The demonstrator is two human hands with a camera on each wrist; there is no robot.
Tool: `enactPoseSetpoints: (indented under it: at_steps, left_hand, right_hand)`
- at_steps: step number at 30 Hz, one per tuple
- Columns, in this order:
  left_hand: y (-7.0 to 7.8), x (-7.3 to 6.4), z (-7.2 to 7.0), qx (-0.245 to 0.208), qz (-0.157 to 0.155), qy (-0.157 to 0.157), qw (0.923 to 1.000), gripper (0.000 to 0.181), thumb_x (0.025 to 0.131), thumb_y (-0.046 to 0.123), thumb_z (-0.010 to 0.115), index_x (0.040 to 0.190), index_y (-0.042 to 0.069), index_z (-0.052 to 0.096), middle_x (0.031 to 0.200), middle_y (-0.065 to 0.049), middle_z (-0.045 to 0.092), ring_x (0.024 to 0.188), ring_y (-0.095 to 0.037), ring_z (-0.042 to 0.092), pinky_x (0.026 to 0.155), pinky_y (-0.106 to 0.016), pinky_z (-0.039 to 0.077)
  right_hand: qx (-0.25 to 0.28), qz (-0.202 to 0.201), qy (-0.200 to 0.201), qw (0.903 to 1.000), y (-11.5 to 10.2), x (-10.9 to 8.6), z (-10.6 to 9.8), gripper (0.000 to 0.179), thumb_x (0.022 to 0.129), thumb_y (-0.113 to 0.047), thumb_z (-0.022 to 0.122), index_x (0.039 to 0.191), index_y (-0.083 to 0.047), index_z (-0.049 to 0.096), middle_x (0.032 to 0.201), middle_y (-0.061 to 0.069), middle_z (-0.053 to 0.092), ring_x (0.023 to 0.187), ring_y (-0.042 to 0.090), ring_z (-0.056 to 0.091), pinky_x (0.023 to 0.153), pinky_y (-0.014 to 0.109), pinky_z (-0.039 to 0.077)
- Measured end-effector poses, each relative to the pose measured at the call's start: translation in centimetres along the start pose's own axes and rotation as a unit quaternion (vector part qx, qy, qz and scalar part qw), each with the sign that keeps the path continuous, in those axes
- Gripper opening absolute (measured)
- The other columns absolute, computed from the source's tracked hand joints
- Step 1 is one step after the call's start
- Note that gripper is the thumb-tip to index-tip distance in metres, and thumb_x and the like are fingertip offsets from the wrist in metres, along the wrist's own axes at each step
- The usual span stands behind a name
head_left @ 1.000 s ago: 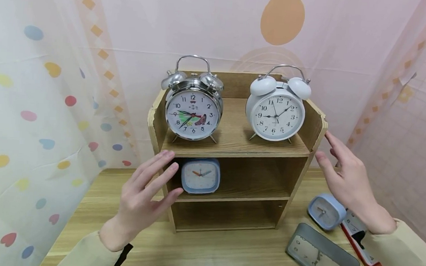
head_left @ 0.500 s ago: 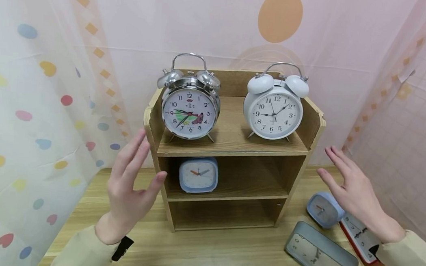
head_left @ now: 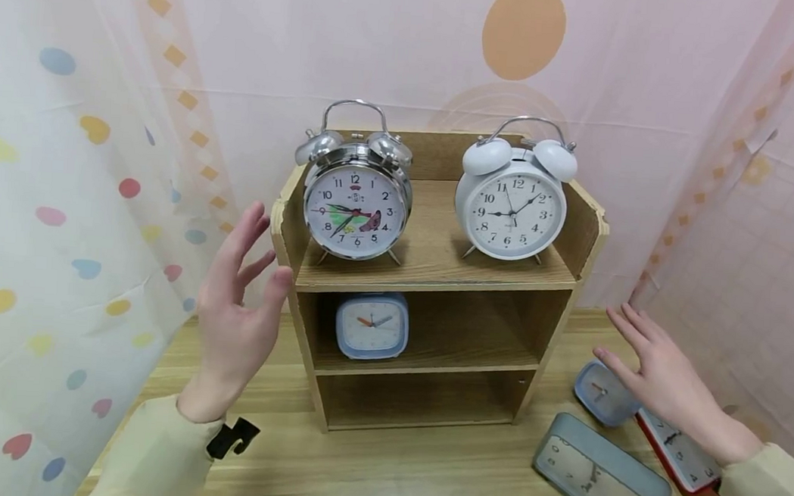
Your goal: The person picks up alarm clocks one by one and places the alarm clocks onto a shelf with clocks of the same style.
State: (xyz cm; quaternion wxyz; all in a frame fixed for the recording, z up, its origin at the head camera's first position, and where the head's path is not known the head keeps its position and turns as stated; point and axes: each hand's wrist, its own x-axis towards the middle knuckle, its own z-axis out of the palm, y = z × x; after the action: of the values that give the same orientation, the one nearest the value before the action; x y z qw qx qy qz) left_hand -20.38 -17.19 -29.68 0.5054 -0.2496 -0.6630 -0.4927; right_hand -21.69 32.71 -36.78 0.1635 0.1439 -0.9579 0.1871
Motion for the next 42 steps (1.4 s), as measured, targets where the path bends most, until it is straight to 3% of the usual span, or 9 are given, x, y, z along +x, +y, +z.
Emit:
enactPoseSetpoints:
  at_steps: [5,14,20,27,35,42]
  left_hand:
    - [-0.3,1.0,0.2,0.002,-0.039,-0.026,0.9989,0.056,0.102,0.026,0.071,0.151,0.003,0.055,0.155,-0.002,0.061,0.142,-0.012,0.060,0.103,-0.015,0.055]
    - [-1.3,1.9,1.3,0.019,-0.024,-0.024,0.9992,0.058,0.103,0.046,0.066,0.144,0.005,0.063,0.151,-0.012,0.063,0.137,-0.003,0.061,0.096,-0.009,0.054]
    - [-1.5,2.5,1.5,0.016,-0.037,-0.025,0.9989,0.049,0.106,0.040,0.063,0.142,0.008,0.065,0.151,-0.010,0.064,0.139,-0.004,0.061,0.095,-0.009,0.054]
    - [-1.8,2.9,1.5,-0.019,-0.045,-0.042,0.9979,0.048,0.107,0.036,0.061,0.137,-0.001,0.065,0.150,-0.014,0.064,0.135,-0.001,0.063,0.082,-0.007,0.054]
    - [-1.8,3.1,1.5,-0.044,-0.055,-0.038,0.9968,0.051,0.106,0.036,0.063,0.132,-0.008,0.064,0.148,-0.009,0.066,0.134,-0.004,0.063,0.065,-0.007,0.050]
    - [-1.9,3.1,1.1,-0.038,-0.052,-0.022,0.9977,0.051,0.106,0.038,0.063,0.131,-0.007,0.065,0.146,-0.006,0.067,0.135,-0.008,0.064,0.057,-0.008,0.041]
  right_hand:
    - [-0.020,0.007,-0.037,0.9991,0.9,-0.3,0.4,0.077,0.104,-0.039,0.066,0.160,0.004,0.037,0.166,0.038,0.029,0.150,0.063,0.028,0.114,0.079,0.029]
    - [-0.046,0.014,-0.077,0.9959,2.2,-0.9,1.5,0.081,0.101,-0.038,0.070,0.157,0.010,0.037,0.160,0.045,0.031,0.146,0.066,0.031,0.113,0.079,0.032]
    - [-0.060,0.016,-0.096,0.9934,2.7,-1.4,2.0,0.082,0.099,-0.034,0.073,0.157,0.011,0.036,0.157,0.046,0.034,0.143,0.067,0.034,0.111,0.080,0.034]
    - [-0.099,-0.008,-0.091,0.9909,3.3,-1.6,2.7,0.082,0.093,-0.030,0.080,0.153,0.012,0.043,0.151,0.045,0.043,0.135,0.065,0.045,0.102,0.075,0.047]
    - [-0.101,-0.030,-0.089,0.9904,4.2,-0.6,3.1,0.075,0.090,-0.024,0.083,0.144,0.017,0.050,0.139,0.045,0.055,0.123,0.062,0.059,0.094,0.068,0.055]
    - [-0.100,-0.005,-0.115,0.9882,4.0,0.5,3.2,0.072,0.092,-0.024,0.081,0.142,0.018,0.051,0.136,0.045,0.057,0.116,0.060,0.064,0.090,0.065,0.057]
